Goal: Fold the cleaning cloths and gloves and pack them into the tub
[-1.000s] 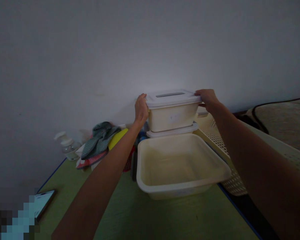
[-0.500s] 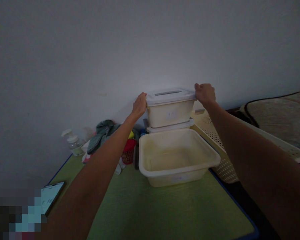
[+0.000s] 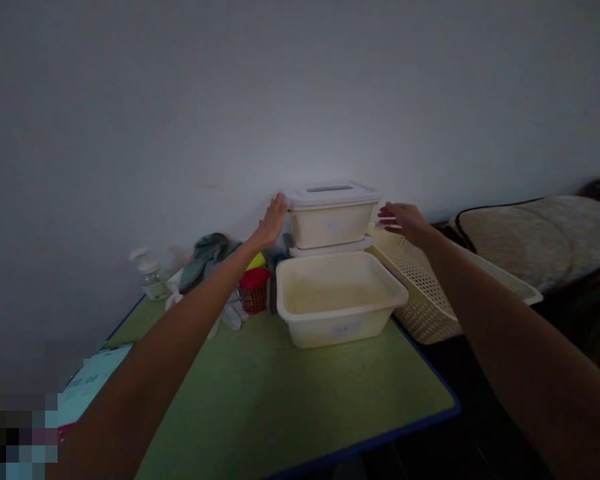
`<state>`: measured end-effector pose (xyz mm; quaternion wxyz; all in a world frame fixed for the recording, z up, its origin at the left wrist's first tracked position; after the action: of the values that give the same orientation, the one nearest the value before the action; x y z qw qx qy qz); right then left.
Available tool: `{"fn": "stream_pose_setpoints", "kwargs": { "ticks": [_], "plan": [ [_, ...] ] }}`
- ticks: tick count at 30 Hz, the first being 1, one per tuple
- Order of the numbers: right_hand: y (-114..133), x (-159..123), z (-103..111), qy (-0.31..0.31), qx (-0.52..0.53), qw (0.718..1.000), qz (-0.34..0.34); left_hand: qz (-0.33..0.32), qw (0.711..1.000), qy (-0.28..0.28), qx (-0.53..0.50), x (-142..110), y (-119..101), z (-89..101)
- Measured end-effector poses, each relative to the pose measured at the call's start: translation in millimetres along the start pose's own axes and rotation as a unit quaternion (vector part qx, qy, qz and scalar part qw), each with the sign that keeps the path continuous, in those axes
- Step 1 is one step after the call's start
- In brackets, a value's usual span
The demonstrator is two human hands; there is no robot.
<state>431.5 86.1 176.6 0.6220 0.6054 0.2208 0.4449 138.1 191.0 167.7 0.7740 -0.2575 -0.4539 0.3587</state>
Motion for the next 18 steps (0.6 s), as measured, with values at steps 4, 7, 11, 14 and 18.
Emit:
{"fn": "stream_pose_setpoints", "kwargs": {
  "ticks": [4, 7, 11, 14, 18],
  "plan": [
    [-30.1, -24.7, -12.7, 0.076, 0.066, 0.994, -0.045, 0.005, 1.0, 0.022, -0.012, -46.8, 8.3, -5.4],
    [-47.0, -40.0, -21.7, 0.127, 0.1, 0.985, -0.053, 0.0, 0.999, 0.04, -0.017, -84.9, 14.3, -8.2],
    [-61.0, -55.6, -30.1, 0.184, 0.111, 0.976, -0.046, -0.005, 0.998, 0.053, -0.029, -123.4, 22.4, -12.0],
    [-67.7, -63.3, -30.9, 0.201, 0.114, 0.972, -0.039, -0.001, 0.998, 0.047, -0.053, -136.9, 28.3, -14.0],
    [-75.7, -72.6, -29.3, 0.177, 0.131, 0.975, -0.011, 0.009, 0.996, 0.026, -0.086, -144.9, 34.7, -16.0]
  ]
}}
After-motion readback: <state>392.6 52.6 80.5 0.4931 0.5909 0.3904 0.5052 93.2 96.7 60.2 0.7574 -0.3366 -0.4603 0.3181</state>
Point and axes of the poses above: each hand's wrist, its own x-axis towards the middle knuckle, its own z-axis out of the back of the hand, y = z × x, the point moved 4 cm from there along x, towards the middle knuckle, and after that the axes turned 4 degrees about x, right-handed, at the moved point
